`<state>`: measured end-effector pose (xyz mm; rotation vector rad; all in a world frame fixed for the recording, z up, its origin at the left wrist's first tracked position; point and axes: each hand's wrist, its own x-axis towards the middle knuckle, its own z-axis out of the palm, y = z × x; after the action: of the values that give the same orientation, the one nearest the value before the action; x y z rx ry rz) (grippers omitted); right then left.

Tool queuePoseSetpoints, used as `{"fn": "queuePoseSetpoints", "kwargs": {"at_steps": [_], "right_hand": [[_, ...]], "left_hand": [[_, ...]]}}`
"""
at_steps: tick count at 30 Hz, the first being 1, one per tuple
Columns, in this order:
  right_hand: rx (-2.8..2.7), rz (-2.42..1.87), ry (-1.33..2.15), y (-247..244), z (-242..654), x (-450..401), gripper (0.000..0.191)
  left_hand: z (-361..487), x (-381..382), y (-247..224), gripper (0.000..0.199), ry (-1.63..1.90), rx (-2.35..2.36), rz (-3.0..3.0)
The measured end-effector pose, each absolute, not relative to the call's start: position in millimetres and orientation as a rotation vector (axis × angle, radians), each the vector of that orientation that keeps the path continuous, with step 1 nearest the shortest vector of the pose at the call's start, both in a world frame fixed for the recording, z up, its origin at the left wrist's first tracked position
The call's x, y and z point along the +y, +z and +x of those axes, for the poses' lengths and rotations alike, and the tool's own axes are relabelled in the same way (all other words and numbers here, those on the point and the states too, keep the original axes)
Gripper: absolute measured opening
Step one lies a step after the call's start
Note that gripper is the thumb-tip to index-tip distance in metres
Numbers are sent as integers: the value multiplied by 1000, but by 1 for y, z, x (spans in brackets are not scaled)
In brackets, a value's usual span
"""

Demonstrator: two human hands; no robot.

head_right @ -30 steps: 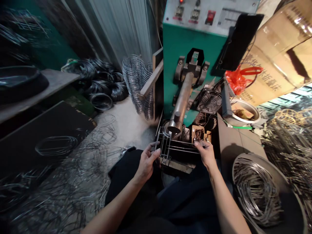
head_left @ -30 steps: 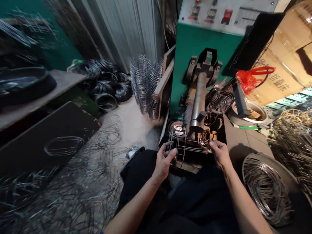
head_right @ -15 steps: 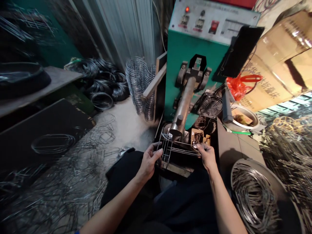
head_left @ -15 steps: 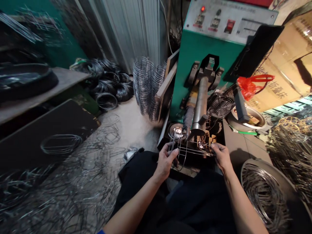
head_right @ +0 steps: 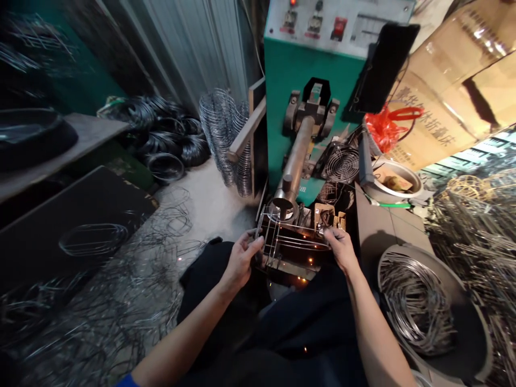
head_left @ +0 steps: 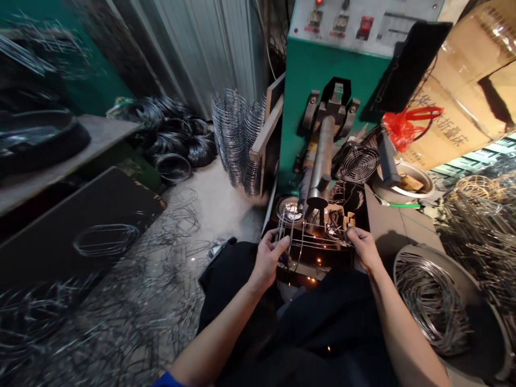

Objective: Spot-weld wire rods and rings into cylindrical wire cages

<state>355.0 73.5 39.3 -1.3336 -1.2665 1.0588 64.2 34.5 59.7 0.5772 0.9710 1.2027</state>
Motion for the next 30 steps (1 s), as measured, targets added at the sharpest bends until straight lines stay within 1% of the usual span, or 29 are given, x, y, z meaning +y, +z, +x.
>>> {"fn": "queuePoseSetpoints", "kwargs": {"at_steps": [3, 6, 8, 11, 13, 16, 19, 20, 22, 25, 30], "right_hand": [[-1523, -1391, 1213, 45, 368, 44, 55], [-1538, -1535, 1488, 46, 370, 18, 49], [-1482, -1623, 1634, 41, 364, 7, 44], [-1510, -1596, 1756, 26, 354, -3, 40], [-1558, -1578, 1746, 15, 349, -8, 38], [-1670, -1604, 1636, 5, 348, -11, 37], [-1823, -1495, 1485, 9, 351, -7, 30], [-1847, -1441, 1473, 13, 352, -4, 28], [-1830, -1362, 1540, 21, 354, 3, 34], [-1664, -1343, 1616, 29, 355, 14, 46], [-1414, -1332, 1311, 33, 348, 41, 59]], "left_hand": [[38, 7, 76, 59, 1023, 926, 537], [3, -13, 92, 60, 838, 746, 565], [-17, -17, 92, 69, 876, 675, 601], [-29, -25, 69, 76, 915, 677, 567], [-28, -41, 45, 80, 836, 718, 508], [-18, -79, 12, 90, 747, 835, 454], [-6, -108, -4, 83, 730, 918, 453], [-1, -111, -5, 79, 743, 937, 454], [9, -105, -3, 76, 793, 973, 445], [23, -77, 8, 79, 901, 987, 437], [42, -25, 33, 89, 1037, 942, 558]]}}
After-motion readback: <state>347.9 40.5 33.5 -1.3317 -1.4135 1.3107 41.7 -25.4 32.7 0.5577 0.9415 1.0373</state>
